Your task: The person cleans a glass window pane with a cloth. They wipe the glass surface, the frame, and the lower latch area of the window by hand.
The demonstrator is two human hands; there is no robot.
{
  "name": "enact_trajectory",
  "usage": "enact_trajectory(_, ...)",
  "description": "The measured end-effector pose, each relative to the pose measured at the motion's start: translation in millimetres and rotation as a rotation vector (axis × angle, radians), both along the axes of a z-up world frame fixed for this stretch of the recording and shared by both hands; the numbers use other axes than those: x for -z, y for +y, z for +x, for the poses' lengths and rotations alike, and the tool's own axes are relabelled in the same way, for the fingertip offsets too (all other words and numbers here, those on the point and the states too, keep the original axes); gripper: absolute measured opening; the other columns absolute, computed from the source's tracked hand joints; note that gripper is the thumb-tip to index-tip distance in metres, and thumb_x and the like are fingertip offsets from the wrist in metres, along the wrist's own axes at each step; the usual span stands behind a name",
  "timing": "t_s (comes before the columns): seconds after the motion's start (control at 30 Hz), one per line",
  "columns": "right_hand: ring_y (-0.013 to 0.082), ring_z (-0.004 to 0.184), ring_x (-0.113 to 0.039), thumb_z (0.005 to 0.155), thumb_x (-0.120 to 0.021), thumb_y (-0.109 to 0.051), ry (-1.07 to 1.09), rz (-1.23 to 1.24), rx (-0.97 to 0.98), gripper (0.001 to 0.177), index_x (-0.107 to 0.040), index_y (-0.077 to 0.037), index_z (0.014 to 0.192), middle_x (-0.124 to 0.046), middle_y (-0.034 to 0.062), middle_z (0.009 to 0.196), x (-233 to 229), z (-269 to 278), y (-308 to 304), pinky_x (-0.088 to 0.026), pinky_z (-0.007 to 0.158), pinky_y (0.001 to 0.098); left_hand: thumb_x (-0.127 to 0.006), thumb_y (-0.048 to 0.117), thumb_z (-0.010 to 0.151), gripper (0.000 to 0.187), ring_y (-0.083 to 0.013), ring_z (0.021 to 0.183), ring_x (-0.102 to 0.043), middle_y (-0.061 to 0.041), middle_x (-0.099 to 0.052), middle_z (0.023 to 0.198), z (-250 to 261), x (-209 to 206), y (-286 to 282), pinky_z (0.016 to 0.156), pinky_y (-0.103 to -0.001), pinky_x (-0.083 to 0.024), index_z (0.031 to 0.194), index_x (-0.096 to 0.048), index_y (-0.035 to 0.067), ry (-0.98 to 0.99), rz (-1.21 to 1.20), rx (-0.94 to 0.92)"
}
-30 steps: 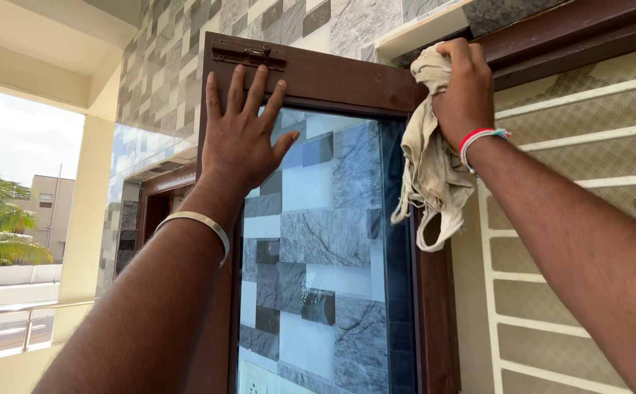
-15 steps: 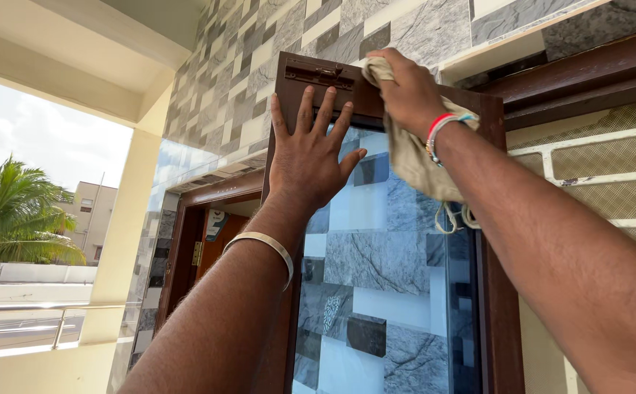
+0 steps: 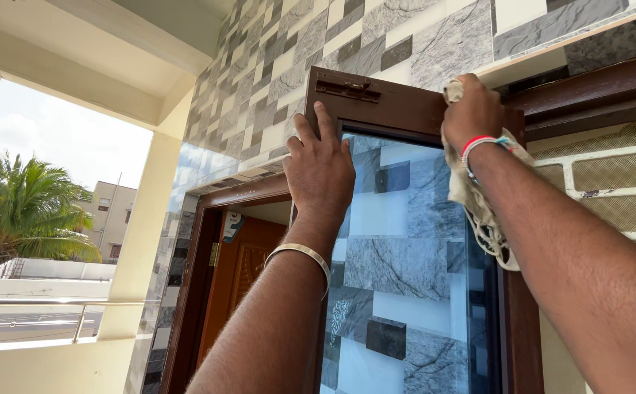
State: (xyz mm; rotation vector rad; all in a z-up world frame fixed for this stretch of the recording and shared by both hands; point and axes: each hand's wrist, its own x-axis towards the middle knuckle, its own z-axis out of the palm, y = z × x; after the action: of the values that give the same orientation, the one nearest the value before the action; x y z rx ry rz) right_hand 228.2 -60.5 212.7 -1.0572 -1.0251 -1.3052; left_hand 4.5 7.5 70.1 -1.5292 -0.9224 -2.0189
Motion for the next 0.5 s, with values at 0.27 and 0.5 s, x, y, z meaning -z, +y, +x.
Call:
enact_trajectory(0.27, 0.0288, 0.098, -0.076, 0.091, -0.063, -0.002, -0.526, -0.342, -0.252, 0.031, -0.078, -0.014, 0.115, -0.078, 0.0152, 0.109, -37.4, -148.8, 18.6, -0.061, 0.089, 0.0392, -0.069, 0.023, 0.086, 0.093, -0.0286, 0.108, -0.059, -0.023, -0.035, 0.156, 6.3, -6.4, 18.1, 0.076, -0.038, -0.057, 0.165, -0.021, 0.012, 0.058, -0.093, -0.256)
enact_trajectory(0.5, 0.0345, 0.097, -0.074, 0.082, -0.065, 0.005, -0.571, -0.445, 0.192, 0.044, -0.078, -0.014, 0.12, -0.075, 0.02, 0.112, -58.4, -119.0, -0.5, -0.061, 0.087, 0.0438, -0.065, 0.041, 0.091, 0.082, -0.0364, 0.108, -0.059, -0.029, -0.038, 0.15, 6.2, -2.8, 9.1, 0.078, -0.045, -0.056, 0.155, -0.031, 0.004, -0.022, 0.024, -0.046)
